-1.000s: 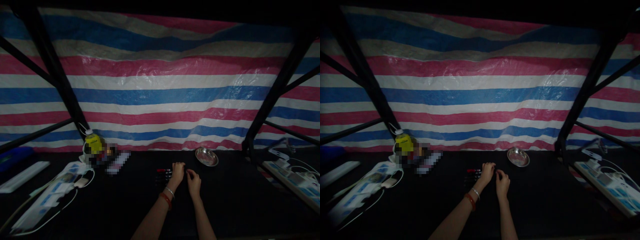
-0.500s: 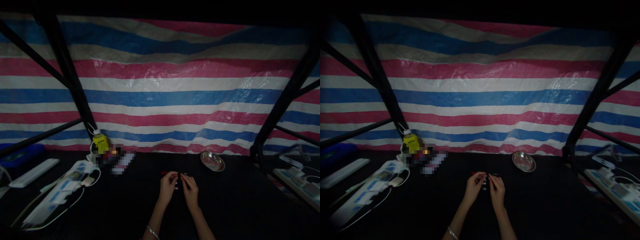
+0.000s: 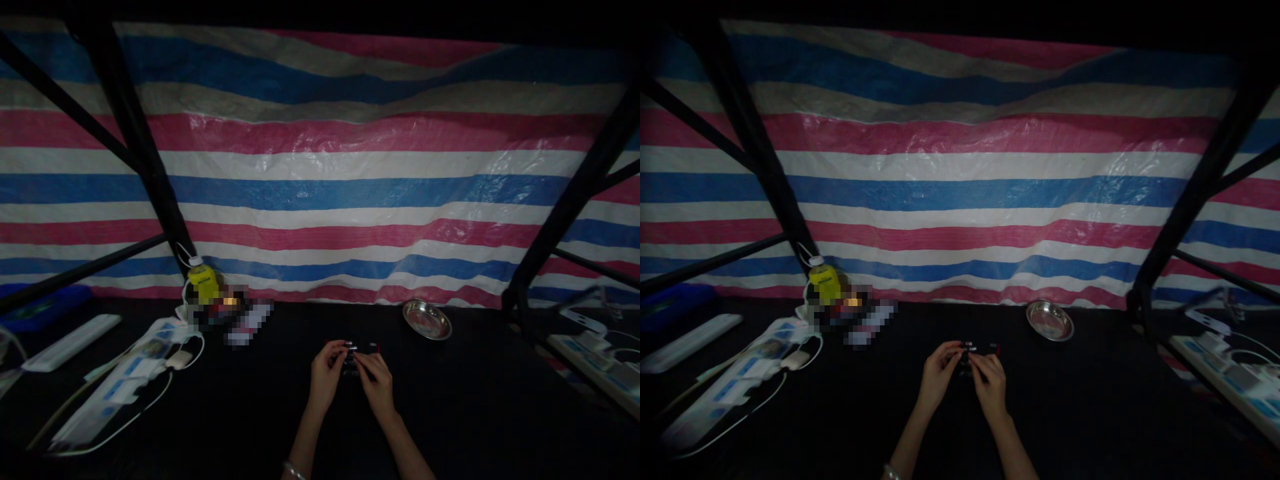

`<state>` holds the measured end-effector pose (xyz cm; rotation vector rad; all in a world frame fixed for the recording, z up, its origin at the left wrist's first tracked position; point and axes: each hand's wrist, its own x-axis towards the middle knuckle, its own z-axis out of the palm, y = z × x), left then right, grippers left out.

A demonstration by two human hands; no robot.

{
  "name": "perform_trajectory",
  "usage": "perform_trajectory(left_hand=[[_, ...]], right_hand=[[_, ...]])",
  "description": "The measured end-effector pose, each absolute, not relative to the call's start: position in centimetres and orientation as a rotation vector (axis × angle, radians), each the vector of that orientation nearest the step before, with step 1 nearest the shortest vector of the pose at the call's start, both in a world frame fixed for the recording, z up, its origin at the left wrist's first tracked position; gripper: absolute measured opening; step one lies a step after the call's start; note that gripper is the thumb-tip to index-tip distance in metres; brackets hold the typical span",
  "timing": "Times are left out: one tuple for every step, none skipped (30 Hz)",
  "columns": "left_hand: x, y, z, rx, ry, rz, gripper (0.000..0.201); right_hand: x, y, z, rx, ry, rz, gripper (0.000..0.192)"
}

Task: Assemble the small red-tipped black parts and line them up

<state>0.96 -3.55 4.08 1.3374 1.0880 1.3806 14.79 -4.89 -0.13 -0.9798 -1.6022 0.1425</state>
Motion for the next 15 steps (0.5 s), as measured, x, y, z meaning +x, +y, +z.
perform_trajectory(left_hand=[[0.95,-3.55,4.02,1.327,1.087,1.387,0.027],[0.95,-3.55,3.97,1.309,1.079,1.393,0.027],[0.94,-3.55,3.95,1.286,1.065,1.395,0.027],[0.93,-3.56,3.95,1.261,1.049,1.394,0.028],[0.91,-3.57,3.98,1.237,1.032,1.392,0.028],[0.89,-3.6,4.03,1.214,1.019,1.391,0.029],[0.86,-3.62,4.1,1.194,1.009,1.389,0.029],[0.84,-3.66,4.17,1.173,1.005,1.388,0.03],[0.82,-3.69,4.23,1.154,1.003,1.386,0.03],[0.8,-3.71,4.26,1.133,1.004,1.386,0.031],[0.8,-3.73,4.27,1.11,1.006,1.388,0.032],[0.8,-3.74,4.25,1.089,1.007,1.394,0.033],[0.8,-3.73,4.21,1.069,1.006,1.403,0.034],[0.79,-3.72,4.16,1.052,1.001,1.413,0.034],[0.78,-3.7,4.11,1.038,0.993,1.422,0.034]], right_hand=[[14.76,-4.87,-0.18,-0.98,-1.607,0.144,0.026],[14.73,-4.85,-0.23,-0.982,-1.61,0.145,0.025],[14.7,-4.84,-0.26,-0.985,-1.61,0.145,0.025],[14.67,-4.83,-0.28,-0.989,-1.606,0.146,0.024],[14.65,-4.84,-0.29,-0.993,-1.602,0.147,0.024],[14.63,-4.85,-0.27,-0.994,-1.601,0.149,0.024],[14.62,-4.87,-0.24,-0.993,-1.602,0.151,0.024],[14.62,-4.9,-0.2,-0.991,-1.607,0.153,0.025],[14.62,-4.94,-0.14,-0.987,-1.612,0.154,0.025],[14.62,-4.97,-0.08,-0.984,-1.616,0.155,0.026],[14.62,-5.0,-0.02,-0.982,-1.62,0.158,0.026],[14.61,-5.03,0.04,-0.979,-1.622,0.16,0.026],[14.6,-5.06,0.08,-0.977,-1.622,0.159,0.026],[14.58,-5.08,0.11,-0.976,-1.62,0.157,0.026],[14.55,-5.1,0.14,-0.973,-1.618,0.152,0.026]])
